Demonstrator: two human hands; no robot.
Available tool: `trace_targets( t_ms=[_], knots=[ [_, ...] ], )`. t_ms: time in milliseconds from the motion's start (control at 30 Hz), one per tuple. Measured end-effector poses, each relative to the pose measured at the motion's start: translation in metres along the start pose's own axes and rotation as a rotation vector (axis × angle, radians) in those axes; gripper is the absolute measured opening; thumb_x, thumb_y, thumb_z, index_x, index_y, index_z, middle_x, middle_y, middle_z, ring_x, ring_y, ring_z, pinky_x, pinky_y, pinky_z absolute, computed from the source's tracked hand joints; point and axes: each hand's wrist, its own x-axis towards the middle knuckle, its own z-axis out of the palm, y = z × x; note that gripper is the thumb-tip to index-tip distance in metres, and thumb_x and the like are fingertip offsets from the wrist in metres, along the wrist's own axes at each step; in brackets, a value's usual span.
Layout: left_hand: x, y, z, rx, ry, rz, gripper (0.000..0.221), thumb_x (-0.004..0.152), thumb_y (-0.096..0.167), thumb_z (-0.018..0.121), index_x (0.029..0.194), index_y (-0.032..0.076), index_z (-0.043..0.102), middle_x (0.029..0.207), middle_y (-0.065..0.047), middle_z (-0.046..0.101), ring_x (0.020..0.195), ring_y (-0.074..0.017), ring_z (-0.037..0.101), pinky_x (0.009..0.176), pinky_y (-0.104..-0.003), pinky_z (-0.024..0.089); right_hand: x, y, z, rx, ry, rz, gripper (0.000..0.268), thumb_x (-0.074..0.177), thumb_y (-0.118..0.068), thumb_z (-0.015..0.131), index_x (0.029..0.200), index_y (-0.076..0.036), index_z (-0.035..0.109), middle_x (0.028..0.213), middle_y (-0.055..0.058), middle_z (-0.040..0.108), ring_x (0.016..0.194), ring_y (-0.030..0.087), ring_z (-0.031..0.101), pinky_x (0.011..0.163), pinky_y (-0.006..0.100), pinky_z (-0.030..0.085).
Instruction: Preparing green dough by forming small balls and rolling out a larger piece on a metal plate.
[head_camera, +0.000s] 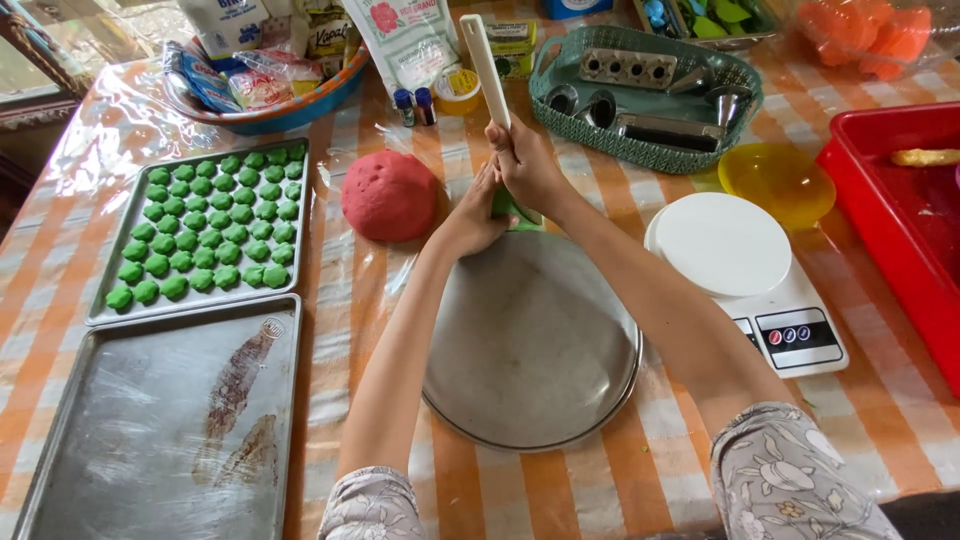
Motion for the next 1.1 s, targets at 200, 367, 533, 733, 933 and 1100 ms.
trace_targets(
  t_ms=[200,367,533,733,933,1100],
  knots=[
    [-0.010,0.031,-0.016,-0.212,-0.011,-0.115,0.117,0.079,0.025,0.080,0.166,0.022,0.002,0.172,-0.019,0.005,0.158,-0.0370,0.005,0.130,-0.045,0.014,0.002,-0.016,-0.015,0.157,-0.018,0.014,0.032,0.115,-0.022,0.039,0.091,-0.006,0.054,0.060,0.003,0.055,0.057,0.018,0.063,0.057,0.035,0.058],
    [-0.002,0.060,0.002,-0.004,0.121,-0.279,0.131,0.064,0.058,0.091,0.165,0.018,0.018,0.166,-0.031,0.011,0.154,-0.0449,0.018,0.128,-0.050,0.018,0.015,-0.044,-0.013,0.284,0.157,-0.085,0.030,0.114,-0.026,0.035,0.097,-0.006,0.048,0.064,0.002,0.052,0.060,0.014,0.061,0.063,0.036,0.061],
    [0.001,0.080,-0.003,0.241,0.081,-0.324,0.138,0.064,0.055,0.092,0.164,0.007,0.010,0.139,-0.033,0.047,0.125,-0.0535,0.053,0.107,-0.053,0.045,-0.015,-0.001,0.004,0.056,0.120,-0.017,0.034,0.115,-0.025,0.037,0.092,-0.004,0.052,0.065,0.007,0.061,0.066,0.023,0.068,0.063,0.038,0.056],
    [-0.006,0.054,-0.017,0.088,0.057,-0.219,0.074,0.070,0.031,0.082,0.132,0.015,0.044,0.114,-0.025,0.067,0.111,-0.0518,0.064,0.091,-0.055,0.054,-0.001,0.000,0.000,0.057,-0.030,0.059,0.033,0.114,-0.026,0.040,0.089,-0.009,0.051,0.060,0.000,0.056,0.059,0.013,0.063,0.063,0.033,0.055],
    [-0.002,0.006,-0.017,-0.041,-0.033,-0.311,0.116,0.069,0.030,0.085,0.163,0.029,0.016,0.141,-0.024,0.058,0.136,-0.0419,0.052,0.110,-0.048,0.047,-0.005,0.010,-0.001,0.118,-0.027,0.119,0.029,0.114,-0.023,0.040,0.091,-0.010,0.051,0.060,-0.001,0.050,0.053,0.013,0.060,0.056,0.027,0.054],
    [-0.005,0.060,-0.025,-0.101,0.020,-0.397,0.094,0.065,0.047,0.085,0.140,0.011,0.042,0.140,-0.027,0.053,0.131,-0.0450,0.054,0.106,-0.051,0.048,0.005,-0.030,-0.005,0.008,-0.001,0.027,0.030,0.115,-0.023,0.039,0.093,-0.007,0.052,0.061,0.003,0.056,0.056,0.016,0.062,0.058,0.033,0.055]
  ],
)
